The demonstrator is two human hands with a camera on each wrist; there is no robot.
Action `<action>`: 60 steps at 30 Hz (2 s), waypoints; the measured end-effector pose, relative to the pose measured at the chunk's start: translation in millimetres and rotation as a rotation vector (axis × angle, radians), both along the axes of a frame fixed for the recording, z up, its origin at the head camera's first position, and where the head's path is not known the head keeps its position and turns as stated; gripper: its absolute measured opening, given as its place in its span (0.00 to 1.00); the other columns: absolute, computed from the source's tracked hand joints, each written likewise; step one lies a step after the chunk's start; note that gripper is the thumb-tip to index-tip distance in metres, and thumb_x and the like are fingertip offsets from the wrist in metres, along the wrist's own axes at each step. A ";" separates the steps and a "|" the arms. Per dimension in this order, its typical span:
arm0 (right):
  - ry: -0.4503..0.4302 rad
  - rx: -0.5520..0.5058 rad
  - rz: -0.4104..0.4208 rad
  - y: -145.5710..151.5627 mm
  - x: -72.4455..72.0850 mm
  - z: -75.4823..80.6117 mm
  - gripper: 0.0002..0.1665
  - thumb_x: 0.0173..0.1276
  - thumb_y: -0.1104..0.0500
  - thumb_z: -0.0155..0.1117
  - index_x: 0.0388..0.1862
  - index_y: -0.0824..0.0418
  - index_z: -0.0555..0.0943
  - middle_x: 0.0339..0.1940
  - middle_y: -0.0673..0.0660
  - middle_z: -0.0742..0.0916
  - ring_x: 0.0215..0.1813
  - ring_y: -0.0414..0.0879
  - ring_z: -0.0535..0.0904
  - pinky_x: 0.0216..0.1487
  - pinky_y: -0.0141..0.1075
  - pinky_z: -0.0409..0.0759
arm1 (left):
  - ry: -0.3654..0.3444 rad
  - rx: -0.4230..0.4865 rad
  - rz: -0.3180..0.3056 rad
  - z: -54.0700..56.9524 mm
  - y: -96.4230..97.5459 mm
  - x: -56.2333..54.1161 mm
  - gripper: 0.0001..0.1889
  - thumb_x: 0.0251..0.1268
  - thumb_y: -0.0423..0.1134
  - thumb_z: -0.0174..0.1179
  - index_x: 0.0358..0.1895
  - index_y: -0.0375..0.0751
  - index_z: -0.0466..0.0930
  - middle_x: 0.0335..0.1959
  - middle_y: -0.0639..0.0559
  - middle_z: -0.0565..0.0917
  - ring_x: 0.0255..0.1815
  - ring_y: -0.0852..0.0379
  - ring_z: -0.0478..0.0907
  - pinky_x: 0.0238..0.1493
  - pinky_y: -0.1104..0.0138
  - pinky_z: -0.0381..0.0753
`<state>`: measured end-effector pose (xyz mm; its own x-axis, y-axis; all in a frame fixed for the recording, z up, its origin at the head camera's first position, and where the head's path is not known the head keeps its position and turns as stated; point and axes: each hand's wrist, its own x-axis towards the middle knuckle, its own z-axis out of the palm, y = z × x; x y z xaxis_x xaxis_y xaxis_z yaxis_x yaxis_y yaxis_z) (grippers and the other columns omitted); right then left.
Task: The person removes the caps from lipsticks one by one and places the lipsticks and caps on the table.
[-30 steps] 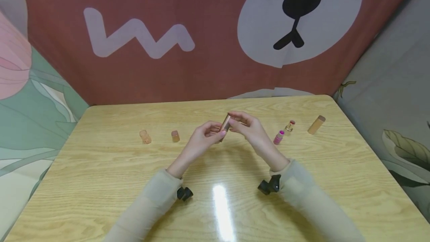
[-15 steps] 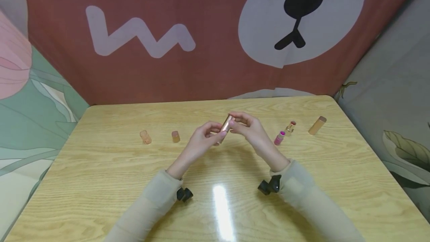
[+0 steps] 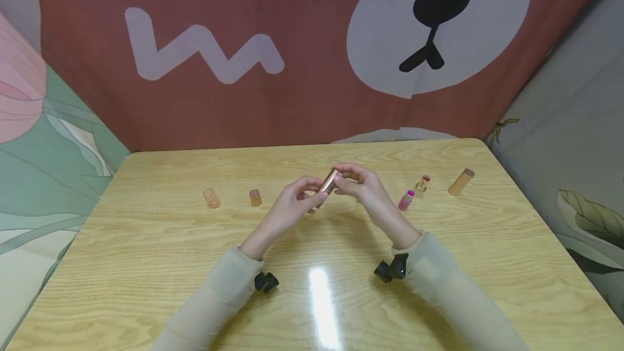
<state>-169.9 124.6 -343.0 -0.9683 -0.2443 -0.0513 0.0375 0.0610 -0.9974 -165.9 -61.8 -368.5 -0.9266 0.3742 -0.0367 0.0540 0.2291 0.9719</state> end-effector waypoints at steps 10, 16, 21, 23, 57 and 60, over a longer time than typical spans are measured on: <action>0.004 -0.009 0.028 1.5 0.2 -2.4 0.22 0.71 0.66 0.53 0.60 0.77 0.68 0.40 0.46 0.80 0.39 0.33 0.80 0.49 0.33 0.83 | 0.028 -0.011 -0.017 -0.8 -3.0 1.5 0.18 0.68 0.37 0.57 0.57 0.33 0.74 0.52 0.36 0.80 0.40 0.35 0.78 0.44 0.46 0.81; 0.010 -0.015 0.045 3.9 -1.8 -3.6 0.23 0.72 0.65 0.52 0.61 0.77 0.68 0.42 0.48 0.81 0.39 0.34 0.81 0.49 0.32 0.83 | 0.036 -0.016 -0.022 -1.0 -4.2 2.1 0.17 0.68 0.37 0.57 0.57 0.34 0.75 0.52 0.37 0.80 0.37 0.40 0.78 0.43 0.48 0.82; 0.016 -0.034 0.043 8.7 -5.5 -3.8 0.24 0.73 0.65 0.50 0.63 0.77 0.65 0.39 0.44 0.82 0.39 0.33 0.82 0.49 0.30 0.83 | 0.043 -0.024 -0.033 -2.7 -6.4 2.1 0.17 0.68 0.38 0.58 0.57 0.36 0.76 0.51 0.38 0.81 0.34 0.49 0.79 0.41 0.55 0.83; 0.012 -0.052 0.028 10.4 -6.8 -2.7 0.25 0.73 0.65 0.50 0.64 0.78 0.64 0.38 0.43 0.82 0.40 0.33 0.82 0.50 0.30 0.82 | 0.039 -0.027 -0.031 -3.5 -7.4 2.3 0.17 0.68 0.38 0.58 0.57 0.37 0.76 0.51 0.39 0.82 0.35 0.51 0.80 0.42 0.54 0.83; 0.072 0.262 -0.164 80.9 -6.3 8.7 0.30 0.68 0.50 0.62 0.64 0.62 0.70 0.50 0.37 0.78 0.49 0.26 0.76 0.61 0.30 0.73 | -0.058 -0.159 0.196 -2.1 -83.4 11.5 0.23 0.65 0.45 0.62 0.59 0.39 0.73 0.56 0.42 0.80 0.57 0.49 0.78 0.56 0.62 0.79; 0.089 0.290 -0.175 88.9 -6.2 8.8 0.30 0.68 0.49 0.62 0.64 0.63 0.71 0.46 0.32 0.78 0.49 0.25 0.76 0.54 0.21 0.73 | -0.061 -0.165 0.220 -2.9 -92.9 13.1 0.23 0.65 0.44 0.62 0.60 0.38 0.72 0.57 0.41 0.79 0.58 0.51 0.76 0.56 0.65 0.79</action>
<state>-176.1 213.5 -334.2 -0.9981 -0.0614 -0.0078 -0.0137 0.3424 -0.9395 -152.8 -154.7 -371.4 -0.9791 0.1481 -0.1391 -0.0726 0.3843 0.9203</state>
